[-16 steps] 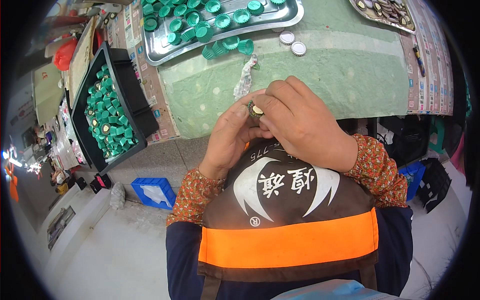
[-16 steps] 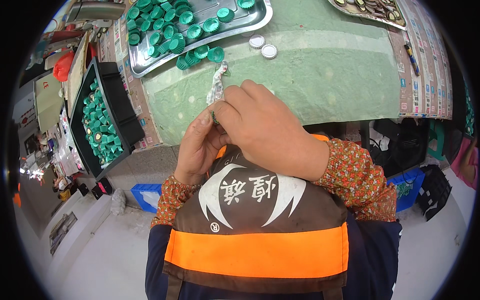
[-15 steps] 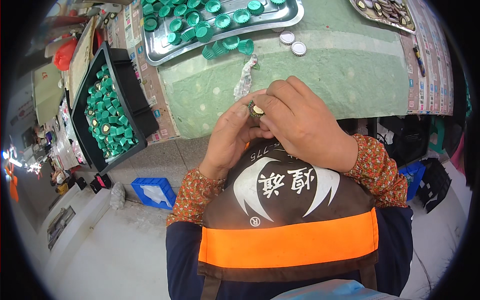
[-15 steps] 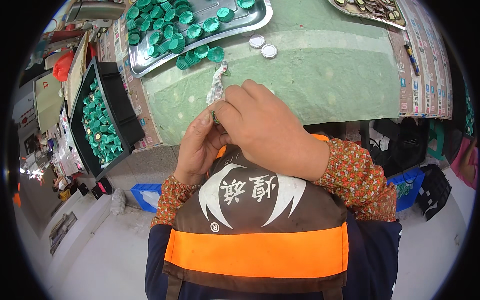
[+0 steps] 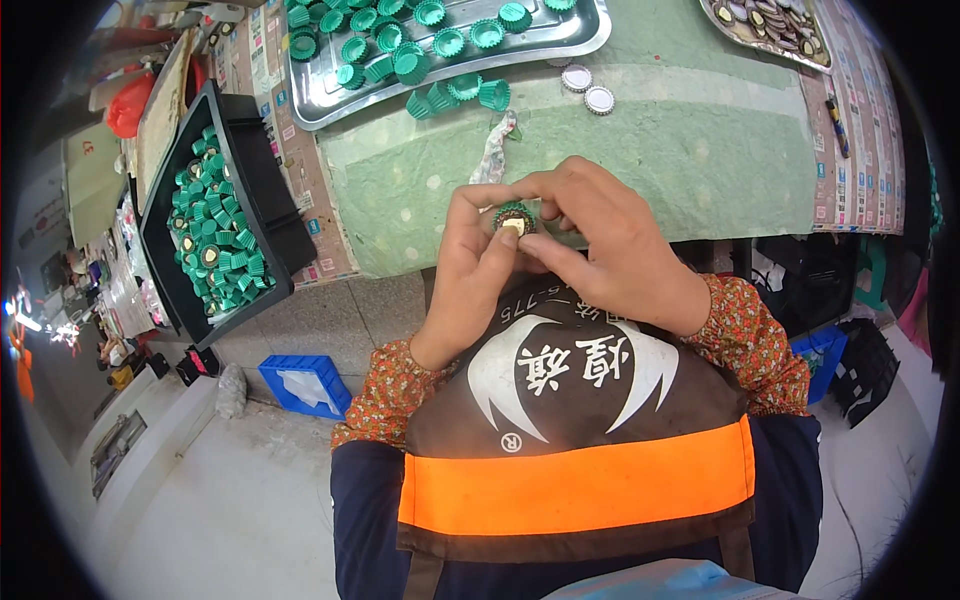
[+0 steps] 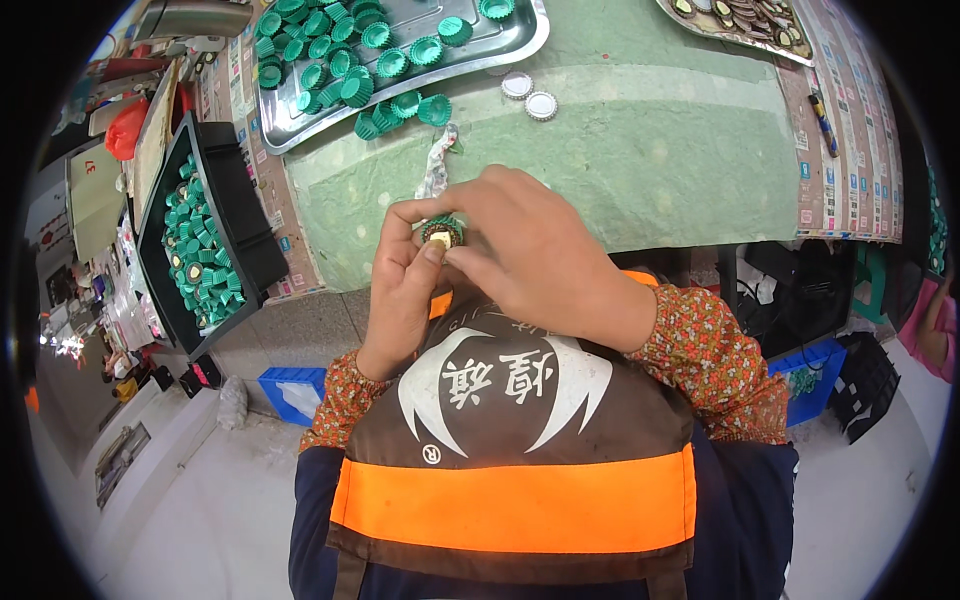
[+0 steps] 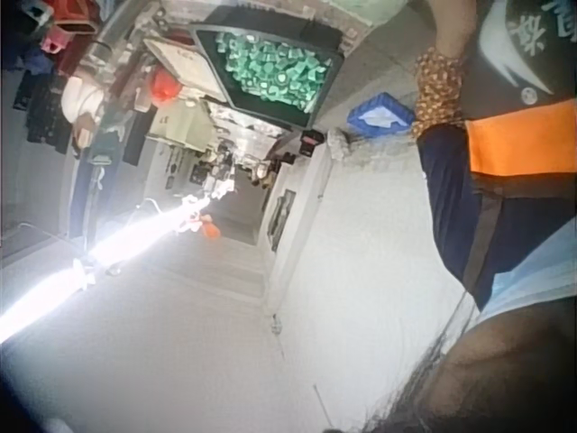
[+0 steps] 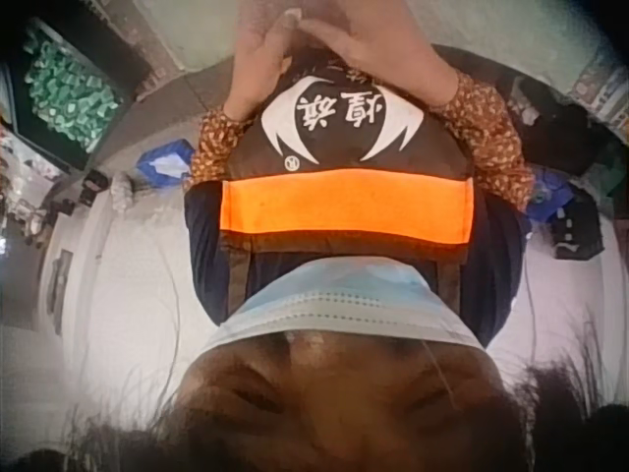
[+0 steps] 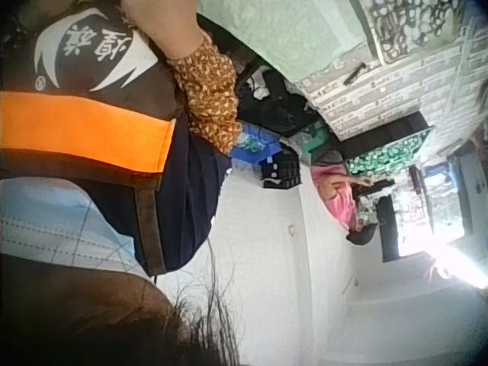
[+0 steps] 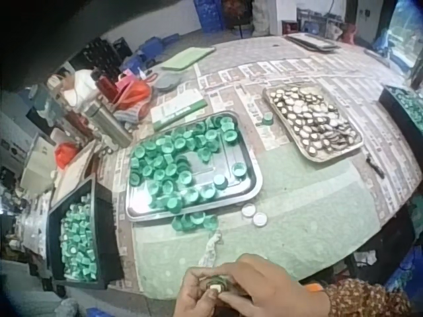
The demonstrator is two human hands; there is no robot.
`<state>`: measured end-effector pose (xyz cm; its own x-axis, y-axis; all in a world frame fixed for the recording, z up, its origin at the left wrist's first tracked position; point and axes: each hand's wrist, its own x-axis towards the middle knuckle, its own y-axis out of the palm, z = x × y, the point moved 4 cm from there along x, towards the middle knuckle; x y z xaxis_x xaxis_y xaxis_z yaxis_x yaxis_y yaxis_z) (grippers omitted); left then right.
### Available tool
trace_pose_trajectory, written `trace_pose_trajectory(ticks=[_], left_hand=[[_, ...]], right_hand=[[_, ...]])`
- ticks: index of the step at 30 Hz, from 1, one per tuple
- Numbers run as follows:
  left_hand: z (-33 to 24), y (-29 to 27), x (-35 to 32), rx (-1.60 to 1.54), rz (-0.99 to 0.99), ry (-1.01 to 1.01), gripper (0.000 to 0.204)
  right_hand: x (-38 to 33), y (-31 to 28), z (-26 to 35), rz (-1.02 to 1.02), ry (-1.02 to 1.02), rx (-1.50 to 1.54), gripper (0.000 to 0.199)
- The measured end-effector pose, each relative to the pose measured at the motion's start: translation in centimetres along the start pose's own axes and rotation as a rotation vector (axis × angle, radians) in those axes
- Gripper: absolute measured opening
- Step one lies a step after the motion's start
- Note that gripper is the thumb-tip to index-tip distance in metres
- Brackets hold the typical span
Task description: The person applies glue from a small bottle into green plastic bottle caps and then presses a small round metallic disc into the center of each cap. The assembled caps are placed into a black plastic bin. The person occasionally moves trays of caps and discs to manage the workspace.
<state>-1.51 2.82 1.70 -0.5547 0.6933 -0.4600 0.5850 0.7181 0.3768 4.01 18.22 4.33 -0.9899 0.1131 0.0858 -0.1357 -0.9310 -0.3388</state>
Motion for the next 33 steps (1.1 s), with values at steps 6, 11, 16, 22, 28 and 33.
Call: trace_pose_trajectory(ticks=[6, 11, 16, 22, 28, 33], left_hand=[[0.3, 0.3, -0.1, -0.017, -0.036, 0.024, 0.022], [0.2, 0.8, -0.3, -0.043, -0.028, 0.076, 0.021], [0.9, 0.6, -0.4, -0.121, -0.065, 0.087, 0.02], [-2.3, -4.3, -1.2, -0.142, -0.251, 0.216, 0.025], [-10.1, -17.3, -5.9, -0.836, -0.244, 0.701, 0.038], [-8.4, -12.6, -1.9, -0.037, -0.325, 0.509, 0.036]], right_hand=[[-0.4, 0.2, -0.7, 0.012, 0.209, 0.068, 0.018], [-0.6, 0.7, -0.4, 0.041, 0.335, 0.213, 0.021], [-0.8, 1.6, -0.8, -0.045, 0.22, 0.161, 0.02], [0.5, -0.2, 0.2, 0.055, 0.121, 0.001, 0.027], [0.0, -1.6, 0.0, 0.092, -0.096, -0.495, 0.05], [-1.1, 0.2, -1.5, 0.166, -0.064, -0.671, 0.062]])
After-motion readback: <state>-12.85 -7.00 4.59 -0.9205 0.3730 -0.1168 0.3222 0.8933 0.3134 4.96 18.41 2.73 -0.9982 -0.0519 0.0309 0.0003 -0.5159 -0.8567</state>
